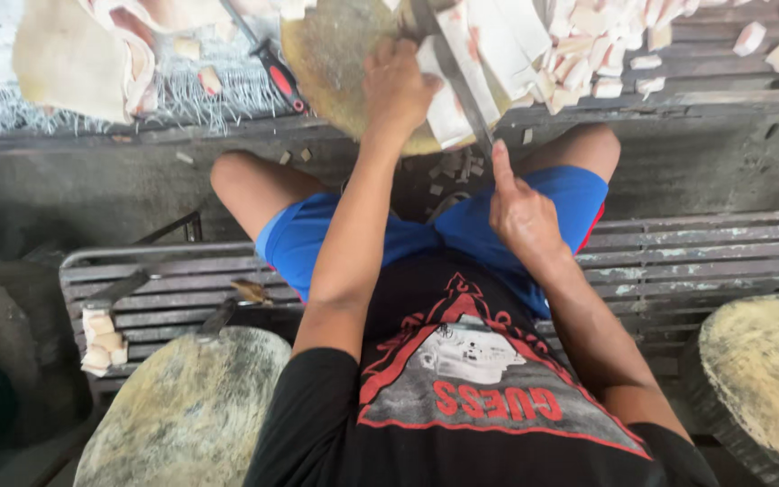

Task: The person cuts a large piece of pork skin into smaller strips and cubes using a large knife on a round wooden cutting board. The person holds the skin with one hand and slices it with the other, then moves the cut pieces aside.

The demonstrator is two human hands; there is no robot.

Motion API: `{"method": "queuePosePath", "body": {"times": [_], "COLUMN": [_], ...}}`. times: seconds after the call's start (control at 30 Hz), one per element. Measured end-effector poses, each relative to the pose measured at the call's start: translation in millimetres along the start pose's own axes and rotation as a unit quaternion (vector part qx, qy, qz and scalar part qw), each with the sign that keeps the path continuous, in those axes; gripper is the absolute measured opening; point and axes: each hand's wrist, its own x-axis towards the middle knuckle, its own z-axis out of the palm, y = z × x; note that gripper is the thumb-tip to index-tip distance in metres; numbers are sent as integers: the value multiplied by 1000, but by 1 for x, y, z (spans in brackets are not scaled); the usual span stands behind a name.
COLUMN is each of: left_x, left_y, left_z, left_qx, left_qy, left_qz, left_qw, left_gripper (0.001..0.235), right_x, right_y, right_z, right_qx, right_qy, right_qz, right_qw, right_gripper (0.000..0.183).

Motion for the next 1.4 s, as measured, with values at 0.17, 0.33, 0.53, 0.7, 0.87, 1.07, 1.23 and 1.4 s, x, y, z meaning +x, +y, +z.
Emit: {"method": "queuePosePath", "body": {"times": [0.17,0.33,0.53,0.7,0.87,1.07,1.23,1.4], "left_x": [-19,-59,-71,-73,-73,-14,61,99], "left_y": [27,23,13,8,7,-15,12,77], "left_z": [-23,-59,-39,-24,-28,-63,-60,-36], "left_qx": [-285,-390,-498,-517,-664,-527,-199,241], "left_qy": [-157,-35,15,21,-7,-54,-269,-372], "left_qz": [15,96,-11,9,-61,-122,151,436], "left_qw": [945,915,867,856,745,839,930,783], "left_gripper": [17,23,24,27,25,29,50,153], "right_x": [48,78,12,-29,-33,-53,-57,-56], "right_y": [12,18,12,17,19,28,33,42], "right_z": [15,10,-33,-46,-35,-48,-33,-19], "right_qx": [83,290,110,83,-18,127,266,355], "right_qy": [32,-16,151,177,13,81,133,160], "right_qz": [-51,31,-90,-122,-62,5,133,178], "right_qw": [995,956,978,973,998,989,945,904], "right_gripper": [73,67,65,65,71,63,60,60]}}
